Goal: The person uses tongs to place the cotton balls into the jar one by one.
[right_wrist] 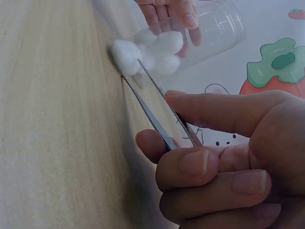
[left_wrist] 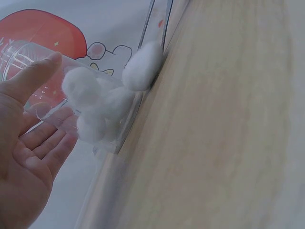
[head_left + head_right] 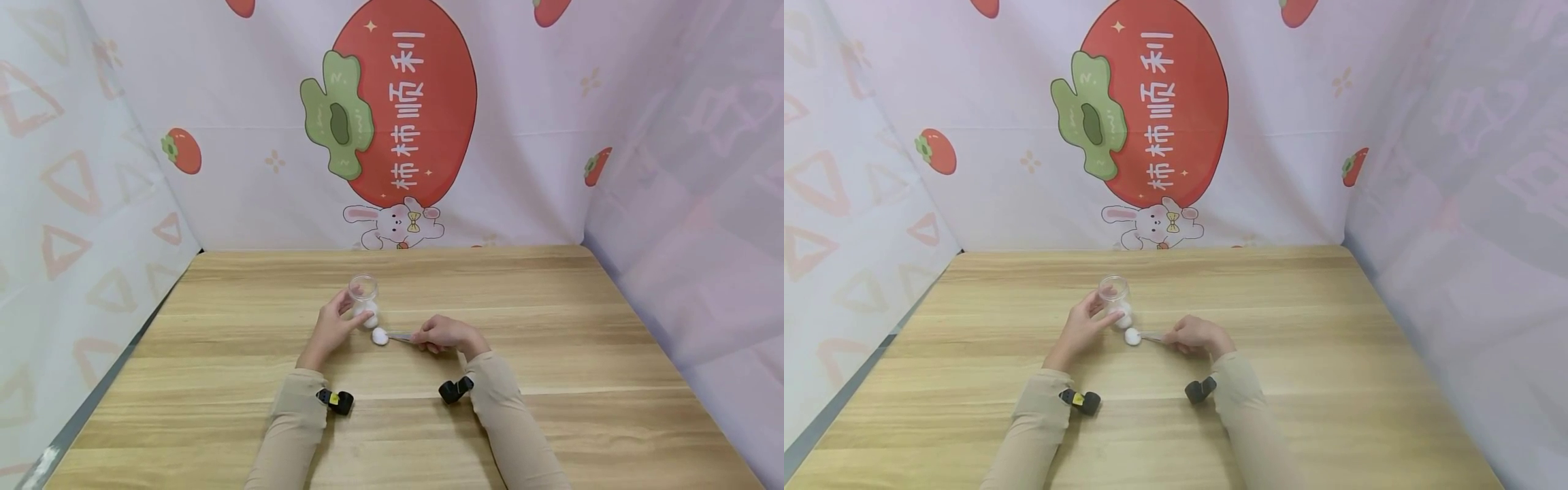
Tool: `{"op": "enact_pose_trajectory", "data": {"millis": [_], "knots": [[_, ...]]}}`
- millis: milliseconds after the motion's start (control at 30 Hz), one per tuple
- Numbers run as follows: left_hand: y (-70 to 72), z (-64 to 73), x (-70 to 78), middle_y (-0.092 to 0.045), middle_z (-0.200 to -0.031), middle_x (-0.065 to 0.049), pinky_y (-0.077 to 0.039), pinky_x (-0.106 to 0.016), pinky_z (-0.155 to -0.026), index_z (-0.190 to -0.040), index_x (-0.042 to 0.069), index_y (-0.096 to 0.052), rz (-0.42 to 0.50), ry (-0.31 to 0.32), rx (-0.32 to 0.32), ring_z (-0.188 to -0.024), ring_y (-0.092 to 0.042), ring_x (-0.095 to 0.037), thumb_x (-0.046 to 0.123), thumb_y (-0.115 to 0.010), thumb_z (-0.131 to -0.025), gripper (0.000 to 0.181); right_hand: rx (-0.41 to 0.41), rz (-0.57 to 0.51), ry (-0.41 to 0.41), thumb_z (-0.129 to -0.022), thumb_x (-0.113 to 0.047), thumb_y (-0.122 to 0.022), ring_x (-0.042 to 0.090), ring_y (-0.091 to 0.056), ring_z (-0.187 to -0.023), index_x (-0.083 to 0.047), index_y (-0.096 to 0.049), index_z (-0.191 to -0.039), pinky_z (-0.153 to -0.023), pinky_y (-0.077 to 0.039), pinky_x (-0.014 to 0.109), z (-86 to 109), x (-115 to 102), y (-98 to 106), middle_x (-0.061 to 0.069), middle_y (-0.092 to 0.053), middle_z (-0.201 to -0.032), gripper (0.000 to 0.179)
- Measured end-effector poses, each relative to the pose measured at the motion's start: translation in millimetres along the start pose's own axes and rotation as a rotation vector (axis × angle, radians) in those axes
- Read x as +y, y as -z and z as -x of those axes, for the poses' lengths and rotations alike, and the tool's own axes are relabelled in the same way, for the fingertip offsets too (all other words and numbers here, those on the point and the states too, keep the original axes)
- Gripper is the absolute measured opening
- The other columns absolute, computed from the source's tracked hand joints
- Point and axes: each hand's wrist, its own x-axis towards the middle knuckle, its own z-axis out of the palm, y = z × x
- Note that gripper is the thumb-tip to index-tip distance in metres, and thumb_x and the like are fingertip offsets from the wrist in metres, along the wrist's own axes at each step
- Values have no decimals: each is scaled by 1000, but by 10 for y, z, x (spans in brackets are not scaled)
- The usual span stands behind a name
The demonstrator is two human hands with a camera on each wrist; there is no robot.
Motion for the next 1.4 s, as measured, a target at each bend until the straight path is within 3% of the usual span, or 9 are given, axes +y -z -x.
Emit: {"op": "enact_pose_trajectory", "data": {"millis": [333,967,1033,1400], "knots": [[-1,-13,-11,-58,-133,-25,-46,-41,-114,-135,-3,-49,-5,5,-1,-126,-56,-37,11,-77,-81,62,6,-12,-9,-94,-25,-60,6,-31,-43,-7,-57,-67,-42,-25,16,-20,-22,-36,-5,-41,-47,33],[13,-36,-72,-58,-133,-24,-47,-42,-113,-136,-2,-49,-5,-19,9,-124,-57,-36,14,-78,-81,64,1,-6,48,-95,-18,-59,8,-36,-46,-6,-56,-67,-44,-26,16,-51,-29,-17,-5,-41,-48,31],[21,-12,-8,-57,-134,-25,-46,-43,-114,-136,-3,-48,-8,-1,2,-126,-56,-37,13,-77,-81,64,1,-6,53,-95,-18,-59,7,-35,-45,-5,-56,-67,-44,-26,16,-33,-23,4,-5,-41,-48,31],[6,-19,-43,-58,-133,-26,-47,-43,-113,-138,-3,-46,-20,8,-9,-125,-57,-38,15,-76,-82,66,12,5,1,-95,-23,-59,6,-30,-42,-9,-57,-66,-41,-25,16,26,46,77,-5,-42,-47,33]]}}
